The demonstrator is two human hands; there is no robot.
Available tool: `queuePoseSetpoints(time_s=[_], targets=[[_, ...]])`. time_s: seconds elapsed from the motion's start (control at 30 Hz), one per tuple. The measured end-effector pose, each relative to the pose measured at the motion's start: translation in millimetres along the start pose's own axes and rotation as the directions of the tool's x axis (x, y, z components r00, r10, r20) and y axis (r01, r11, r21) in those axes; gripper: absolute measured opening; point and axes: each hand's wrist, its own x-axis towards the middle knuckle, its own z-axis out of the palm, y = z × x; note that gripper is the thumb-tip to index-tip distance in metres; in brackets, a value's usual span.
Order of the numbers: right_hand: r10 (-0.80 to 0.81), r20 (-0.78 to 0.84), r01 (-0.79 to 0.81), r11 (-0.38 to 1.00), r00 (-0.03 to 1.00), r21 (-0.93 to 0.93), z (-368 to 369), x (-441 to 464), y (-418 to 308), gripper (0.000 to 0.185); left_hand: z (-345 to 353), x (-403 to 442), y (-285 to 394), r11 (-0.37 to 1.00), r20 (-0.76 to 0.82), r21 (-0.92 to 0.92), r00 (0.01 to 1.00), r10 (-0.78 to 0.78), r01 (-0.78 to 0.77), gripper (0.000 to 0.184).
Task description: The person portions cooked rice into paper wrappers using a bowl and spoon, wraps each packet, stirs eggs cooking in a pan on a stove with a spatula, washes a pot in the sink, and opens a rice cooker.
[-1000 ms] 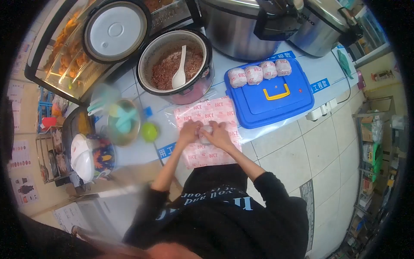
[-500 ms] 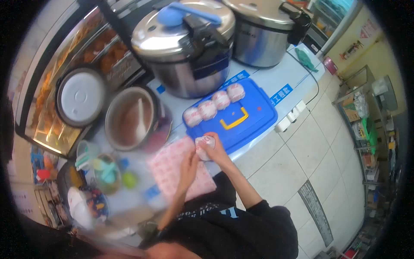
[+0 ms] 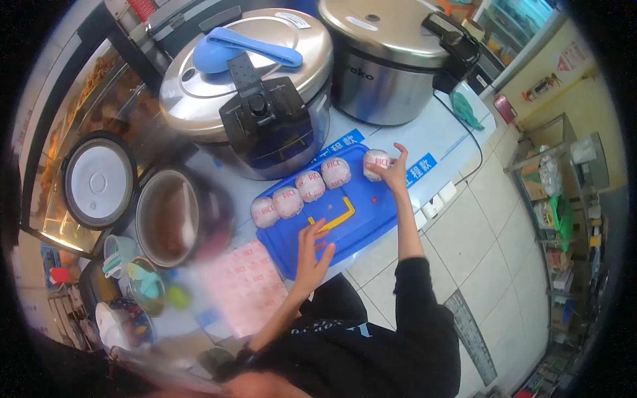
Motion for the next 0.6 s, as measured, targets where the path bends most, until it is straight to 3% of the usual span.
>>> queuePoseSetpoints(time_s=[0.07, 0.13, 0.17, 0.2, 0.23, 0.27, 0.3, 0.33, 0.4, 0.47, 0.5, 0.53, 0.6], targets=[[-0.005, 0.057, 0.010, 0.996, 0.998, -0.093, 10, 29, 27, 0.080, -19, -15, -15, 1.000, -0.075, 0.005, 0.997, -0.030, 0.031, 0.047], [0.089, 0.286, -0.133, 0.982, 0.954, 0.136, 23, 42, 49, 0.068, -47, -39, -33, 0.992, -0.162, -0.043, 0.979, -0.122, 0.116, 0.043], [0.094, 0.275, -0.105, 0.994, 0.957, 0.024, 28, 38, 41, 0.044, -61, -53, -41, 0.982, -0.185, -0.101, 0.966, -0.178, 0.162, 0.041], [0.092, 0.289, -0.097, 0.995, 0.953, 0.002, 26, 43, 49, 0.044, -75, -70, -50, 0.976, -0.257, -0.146, 0.947, -0.194, 0.160, 0.040], [-0.079, 0.201, 0.146, 0.926, 0.976, -0.348, 24, 53, 69, 0.035, -90, -87, -58, 0.970, -0.329, -0.189, 0.920, -0.212, 0.156, 0.040], [-0.277, 0.186, 0.330, 0.685, 0.943, -0.650, 30, 57, 80, 0.028, -105, -101, -62, 0.967, -0.353, -0.201, 0.909, -0.219, 0.155, 0.040], [-0.523, 0.106, 0.395, 0.480, 0.846, -0.784, 39, 42, 62, 0.023, -121, -117, -65, 0.964, -0.455, -0.171, 0.851, -0.261, 0.204, 0.039], [-0.741, 0.077, 0.394, 0.263, 0.667, -0.880, 51, 14, 23, 0.020, -138, -133, -68, 0.955, -0.561, -0.144, 0.773, -0.294, 0.259, 0.038], [-0.602, -0.075, 0.455, 0.674, 0.795, -0.582, 87, -44, -36, 0.017, -172, -157, -85, 0.941, -0.680, -0.181, 0.654, -0.330, 0.287, 0.035], [-0.330, 0.260, 0.416, 0.790, 0.907, -0.451, 138, -122, -105, 0.023, -190, -176, -94, 0.916, -0.778, -0.253, 0.498, -0.383, 0.310, 0.031], [-0.563, 0.563, 0.771, 0.590, 0.605, -0.238, 171, -149, -147, 0.025, -203, -175, -97, 0.933, -0.824, -0.278, 0.441, -0.355, 0.230, 0.028], [-0.683, 0.711, 0.947, 0.313, 0.169, 0.075, 209, -170, -182, 0.027, -217, -170, -99, 0.947, -0.859, -0.289, 0.397, -0.322, 0.142, 0.024], [-0.718, 0.696, 0.960, 0.200, 0.007, 0.197, 302, -198, -221, 0.021, -235, -153, -96, 0.946, -0.853, -0.324, 0.426, -0.302, 0.023, 0.021]])
